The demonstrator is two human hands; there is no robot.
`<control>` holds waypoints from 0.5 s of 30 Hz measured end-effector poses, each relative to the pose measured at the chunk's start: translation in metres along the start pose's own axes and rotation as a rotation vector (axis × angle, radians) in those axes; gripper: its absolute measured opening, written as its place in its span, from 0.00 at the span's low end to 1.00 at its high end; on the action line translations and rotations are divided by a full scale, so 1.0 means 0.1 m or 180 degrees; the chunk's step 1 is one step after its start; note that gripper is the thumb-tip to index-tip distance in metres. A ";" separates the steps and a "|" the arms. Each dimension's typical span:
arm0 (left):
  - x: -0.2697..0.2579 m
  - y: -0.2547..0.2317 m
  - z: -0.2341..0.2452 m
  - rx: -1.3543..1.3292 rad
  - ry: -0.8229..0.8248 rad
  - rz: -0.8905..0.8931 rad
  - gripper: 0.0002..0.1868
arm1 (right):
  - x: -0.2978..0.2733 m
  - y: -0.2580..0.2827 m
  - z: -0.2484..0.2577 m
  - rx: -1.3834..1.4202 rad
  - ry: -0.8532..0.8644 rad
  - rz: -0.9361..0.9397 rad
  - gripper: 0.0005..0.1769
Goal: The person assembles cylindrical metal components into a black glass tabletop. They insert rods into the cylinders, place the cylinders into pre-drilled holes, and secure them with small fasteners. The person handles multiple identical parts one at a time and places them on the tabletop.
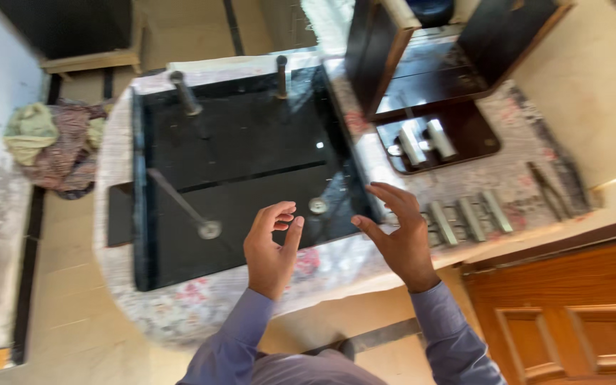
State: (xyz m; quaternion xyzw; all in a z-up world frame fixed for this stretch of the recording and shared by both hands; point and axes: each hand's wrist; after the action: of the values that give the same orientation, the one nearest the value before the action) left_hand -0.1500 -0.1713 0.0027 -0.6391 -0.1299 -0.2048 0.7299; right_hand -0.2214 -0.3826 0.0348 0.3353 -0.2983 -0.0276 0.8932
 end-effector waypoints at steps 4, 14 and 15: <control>-0.11 -0.18 -0.74 -0.0045 0.0118 -0.0104 0.12 | -0.16 -0.58 0.61 -0.0123 -0.0097 -0.0148 0.29; 0.16 -0.19 -1.91 -0.0141 0.0406 -0.0081 0.12 | 0.00 -1.94 1.21 -0.0158 -0.0390 -0.0781 0.25; 0.21 -0.13 -2.01 -0.0173 0.0434 -0.0023 0.12 | 0.02 -2.05 1.20 -0.0155 -0.0435 -0.0843 0.25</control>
State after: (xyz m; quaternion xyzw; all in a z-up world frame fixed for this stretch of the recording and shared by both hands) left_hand -0.1525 -0.3732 -0.0062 -0.6428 -0.0765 -0.2540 0.7187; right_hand -0.2549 -0.6122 -0.0186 0.3473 -0.3107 -0.1752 0.8673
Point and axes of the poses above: each hand's wrist, its own x-axis towards the middle knuckle, its own z-axis out of the back of the hand, y = z × x, and after that the axes turned 2 degrees about -x, right-handed
